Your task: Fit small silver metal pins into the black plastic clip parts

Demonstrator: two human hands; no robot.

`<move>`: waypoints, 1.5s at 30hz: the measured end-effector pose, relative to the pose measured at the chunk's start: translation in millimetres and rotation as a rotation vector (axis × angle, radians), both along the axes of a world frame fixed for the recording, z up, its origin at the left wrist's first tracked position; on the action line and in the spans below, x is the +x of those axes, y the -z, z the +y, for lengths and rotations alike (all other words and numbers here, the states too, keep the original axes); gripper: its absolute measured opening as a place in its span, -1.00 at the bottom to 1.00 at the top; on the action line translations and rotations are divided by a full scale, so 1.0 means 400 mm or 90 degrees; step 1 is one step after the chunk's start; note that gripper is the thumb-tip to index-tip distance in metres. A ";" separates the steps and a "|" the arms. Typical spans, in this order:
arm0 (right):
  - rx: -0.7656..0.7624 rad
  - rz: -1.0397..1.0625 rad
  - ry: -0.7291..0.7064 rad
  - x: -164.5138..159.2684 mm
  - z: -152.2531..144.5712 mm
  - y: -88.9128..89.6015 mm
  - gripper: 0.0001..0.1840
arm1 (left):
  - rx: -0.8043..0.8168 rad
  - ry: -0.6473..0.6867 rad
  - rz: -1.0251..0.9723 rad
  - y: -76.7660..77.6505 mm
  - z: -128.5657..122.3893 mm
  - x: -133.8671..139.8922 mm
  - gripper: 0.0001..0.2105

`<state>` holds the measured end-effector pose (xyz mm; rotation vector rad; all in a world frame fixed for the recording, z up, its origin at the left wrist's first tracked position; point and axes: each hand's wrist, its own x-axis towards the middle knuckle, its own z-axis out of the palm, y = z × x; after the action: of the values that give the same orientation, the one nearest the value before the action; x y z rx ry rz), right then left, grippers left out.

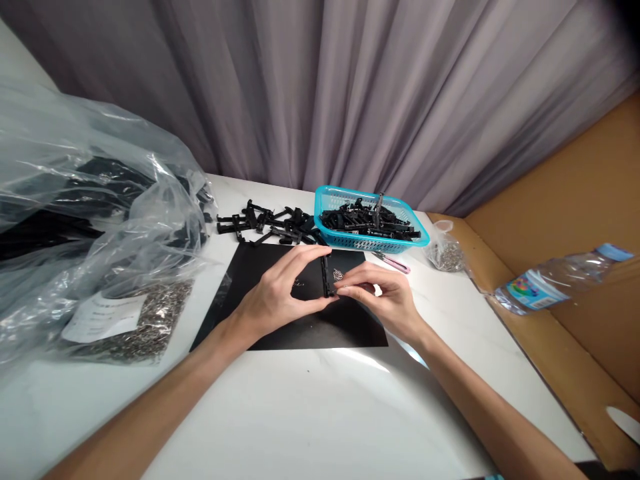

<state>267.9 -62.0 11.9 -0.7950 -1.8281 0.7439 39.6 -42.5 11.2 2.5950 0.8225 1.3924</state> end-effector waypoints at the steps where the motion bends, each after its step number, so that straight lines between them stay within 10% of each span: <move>1: 0.011 -0.007 0.003 -0.002 -0.003 -0.002 -0.90 | 0.000 0.000 0.000 -0.001 0.000 0.000 -0.43; 20: 0.018 -0.088 0.004 -0.006 -0.010 -0.009 -0.89 | -0.022 0.003 0.016 0.004 0.003 -0.004 -0.41; 32: 0.086 -0.037 0.169 -0.014 0.003 0.016 -0.89 | -0.283 0.073 -0.046 0.040 -0.001 0.023 -0.08; 45: 0.056 -0.029 0.172 -0.034 0.008 0.035 -0.88 | -0.340 0.073 -0.067 0.045 -0.001 0.032 -0.03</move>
<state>254.3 -58.8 -2.3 -0.9827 -1.7360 0.4721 52.4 -42.8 -6.7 2.1082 0.8698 1.0817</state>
